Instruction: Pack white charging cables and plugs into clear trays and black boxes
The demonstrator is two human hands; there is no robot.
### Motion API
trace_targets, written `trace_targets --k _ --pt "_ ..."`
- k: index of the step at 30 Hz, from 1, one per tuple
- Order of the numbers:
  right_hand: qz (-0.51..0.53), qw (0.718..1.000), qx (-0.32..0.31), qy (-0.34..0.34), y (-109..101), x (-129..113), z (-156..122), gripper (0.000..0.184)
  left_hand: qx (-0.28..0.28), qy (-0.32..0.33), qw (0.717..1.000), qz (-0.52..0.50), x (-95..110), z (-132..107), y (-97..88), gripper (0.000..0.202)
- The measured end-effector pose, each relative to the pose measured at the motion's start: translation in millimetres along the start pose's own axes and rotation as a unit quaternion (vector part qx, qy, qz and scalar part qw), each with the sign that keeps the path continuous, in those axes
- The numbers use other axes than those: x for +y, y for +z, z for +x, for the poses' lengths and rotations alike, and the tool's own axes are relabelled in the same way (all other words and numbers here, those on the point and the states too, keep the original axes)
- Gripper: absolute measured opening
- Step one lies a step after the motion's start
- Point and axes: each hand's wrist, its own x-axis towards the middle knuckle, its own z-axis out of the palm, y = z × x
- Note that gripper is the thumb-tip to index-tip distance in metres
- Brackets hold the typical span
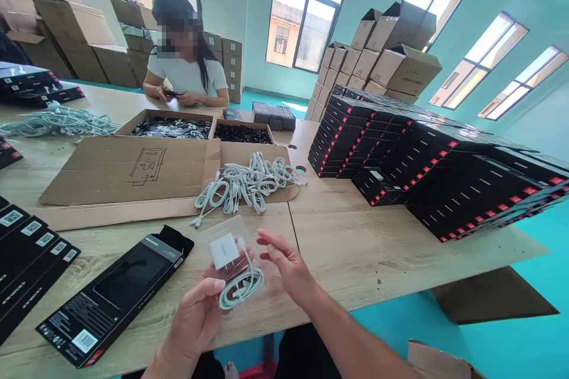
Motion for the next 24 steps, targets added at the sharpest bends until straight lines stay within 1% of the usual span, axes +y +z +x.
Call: trace_targets --k 2,4,8,14,18,21,24 --pt "0.107 0.993 0.024 0.040 -6.1 -3.6 -1.6 0.038 0.007 0.000 1.000 0.005 3.5 -5.5 0.1 0.084" --pt "0.155 0.985 0.029 0.066 -9.3 -7.3 -2.1 0.040 0.010 -0.002 1.000 0.021 5.9 -10.7 1.7 0.085" --pt "0.171 0.980 0.021 0.100 -8.6 -12.0 -0.7 0.041 0.000 -0.031 0.997 0.064 5.0 -16.7 2.9 0.084" --pt "0.193 0.974 -0.016 0.118 -7.2 -9.5 3.8 0.042 0.026 -0.040 0.995 0.090 0.3 -18.4 -1.4 0.081" --pt "0.197 0.970 -0.038 0.134 -6.4 -7.3 4.6 0.045 0.047 -0.051 0.993 0.100 5.6 -21.3 6.2 0.085" --pt "0.201 0.970 -0.035 0.135 -6.0 -8.7 4.1 0.045 0.045 -0.070 0.991 0.108 7.9 -24.2 13.8 0.090" --pt "0.215 0.967 -0.036 0.130 -5.8 -12.7 5.3 0.053 0.033 -0.091 0.988 0.121 4.0 -26.9 18.3 0.093"
